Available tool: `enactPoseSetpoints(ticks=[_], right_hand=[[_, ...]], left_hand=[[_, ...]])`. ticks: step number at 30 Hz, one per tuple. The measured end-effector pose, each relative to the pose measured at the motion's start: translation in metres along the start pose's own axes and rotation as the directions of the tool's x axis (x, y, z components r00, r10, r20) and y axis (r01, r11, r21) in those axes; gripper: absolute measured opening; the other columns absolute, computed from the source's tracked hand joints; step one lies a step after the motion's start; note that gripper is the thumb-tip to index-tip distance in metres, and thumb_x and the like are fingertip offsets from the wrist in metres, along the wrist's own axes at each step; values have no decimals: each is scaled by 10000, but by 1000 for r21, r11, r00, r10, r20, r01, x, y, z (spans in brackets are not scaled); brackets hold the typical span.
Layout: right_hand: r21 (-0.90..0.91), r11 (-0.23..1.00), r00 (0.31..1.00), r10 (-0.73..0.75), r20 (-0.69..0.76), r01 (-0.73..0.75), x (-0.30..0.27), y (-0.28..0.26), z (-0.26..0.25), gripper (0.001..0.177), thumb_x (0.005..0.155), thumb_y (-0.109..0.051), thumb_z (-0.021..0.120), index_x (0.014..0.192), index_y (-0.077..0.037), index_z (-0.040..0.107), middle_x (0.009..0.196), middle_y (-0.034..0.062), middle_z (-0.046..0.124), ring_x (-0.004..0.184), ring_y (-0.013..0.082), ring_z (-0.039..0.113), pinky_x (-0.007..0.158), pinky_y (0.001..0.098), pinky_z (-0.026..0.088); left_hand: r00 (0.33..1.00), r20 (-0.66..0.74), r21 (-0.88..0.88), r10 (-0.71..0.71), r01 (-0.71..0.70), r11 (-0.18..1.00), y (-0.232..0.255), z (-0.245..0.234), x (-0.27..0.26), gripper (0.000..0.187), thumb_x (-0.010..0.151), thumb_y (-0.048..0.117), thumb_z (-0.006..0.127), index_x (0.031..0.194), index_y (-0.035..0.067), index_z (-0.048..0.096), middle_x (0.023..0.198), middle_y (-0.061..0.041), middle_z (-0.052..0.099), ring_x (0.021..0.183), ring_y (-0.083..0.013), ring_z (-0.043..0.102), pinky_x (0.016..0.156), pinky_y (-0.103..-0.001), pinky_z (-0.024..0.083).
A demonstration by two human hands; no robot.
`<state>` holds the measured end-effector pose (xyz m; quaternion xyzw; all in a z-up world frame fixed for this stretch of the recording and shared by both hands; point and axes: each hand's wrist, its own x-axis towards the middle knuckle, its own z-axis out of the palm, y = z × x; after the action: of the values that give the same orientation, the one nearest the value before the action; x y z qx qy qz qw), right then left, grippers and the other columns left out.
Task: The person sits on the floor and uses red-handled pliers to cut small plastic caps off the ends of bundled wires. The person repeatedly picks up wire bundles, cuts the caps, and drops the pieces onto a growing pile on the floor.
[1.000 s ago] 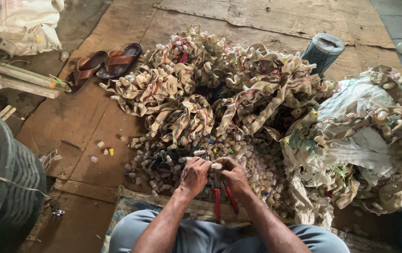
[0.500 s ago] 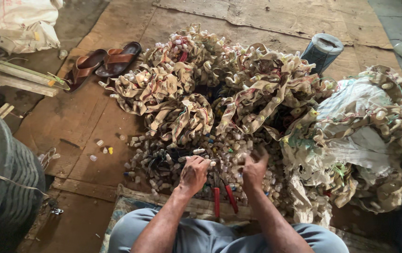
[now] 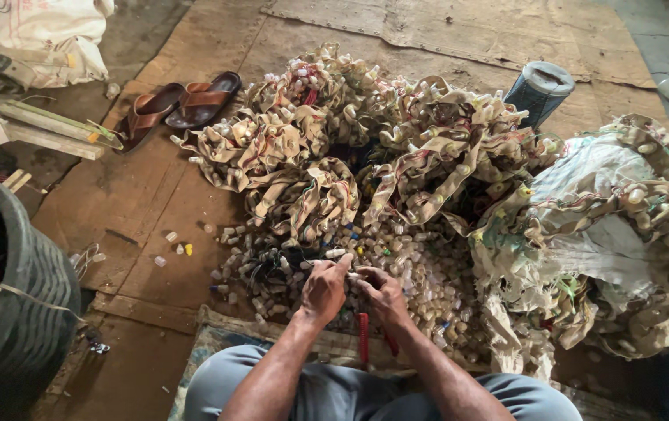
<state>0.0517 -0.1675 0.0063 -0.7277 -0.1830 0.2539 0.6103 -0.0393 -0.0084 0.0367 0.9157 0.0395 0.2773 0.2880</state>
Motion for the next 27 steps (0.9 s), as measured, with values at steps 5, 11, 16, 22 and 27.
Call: enactPoseSetpoints(ticks=[5, 11, 16, 22, 27], right_hand=[[-107, 994, 999, -38, 6, 39, -1, 10, 5, 271, 948, -83, 630, 1186, -22, 745, 965, 95, 749, 840, 136, 649, 729, 290, 536], [-267, 963, 993, -74, -96, 46, -9, -13, 4, 240, 936, -162, 672, 1135, -59, 760, 960, 66, 813, 834, 105, 724, 747, 273, 577], [-258, 962, 985, -120, -127, 84, -7, -23, 2, 219, 904, -99, 692, 1100, -29, 759, 954, 65, 813, 847, 109, 733, 761, 269, 581], [108, 989, 994, -93, -53, 99, -8, -27, 4, 366, 807, 55, 578, 1133, 25, 744, 1030, 83, 804, 938, 137, 743, 854, 270, 590], [-425, 905, 991, -46, -126, -12, -18, -25, -14, 327, 842, -48, 725, 1163, -20, 669, 984, 137, 753, 892, 238, 708, 805, 344, 550]], left_hand=[[996, 82, 23, 40, -42, 999, 11, -6, -2, 550, 760, -51, 639, 1307, 12, 644, 1005, -193, 704, 987, -383, 659, 920, -508, 519], [994, 105, 164, 26, -43, 986, 12, -11, 4, 132, 737, 17, 699, 866, 42, 685, 1041, -148, 693, 983, -344, 654, 839, -493, 501], [995, -61, 268, -78, 91, 959, 17, -18, 10, 261, 632, 31, 731, 892, 31, 713, 1037, -193, 674, 987, -378, 586, 778, -497, 469], [997, -30, 123, 74, -69, 990, 18, -13, 6, 214, 700, -3, 684, 896, 65, 736, 1097, -92, 716, 1156, -318, 599, 947, -499, 461], [1000, -8, 41, -21, 21, 999, 4, -6, 4, 127, 789, 93, 738, 913, 66, 749, 1069, -89, 712, 1164, -318, 594, 977, -494, 455]])
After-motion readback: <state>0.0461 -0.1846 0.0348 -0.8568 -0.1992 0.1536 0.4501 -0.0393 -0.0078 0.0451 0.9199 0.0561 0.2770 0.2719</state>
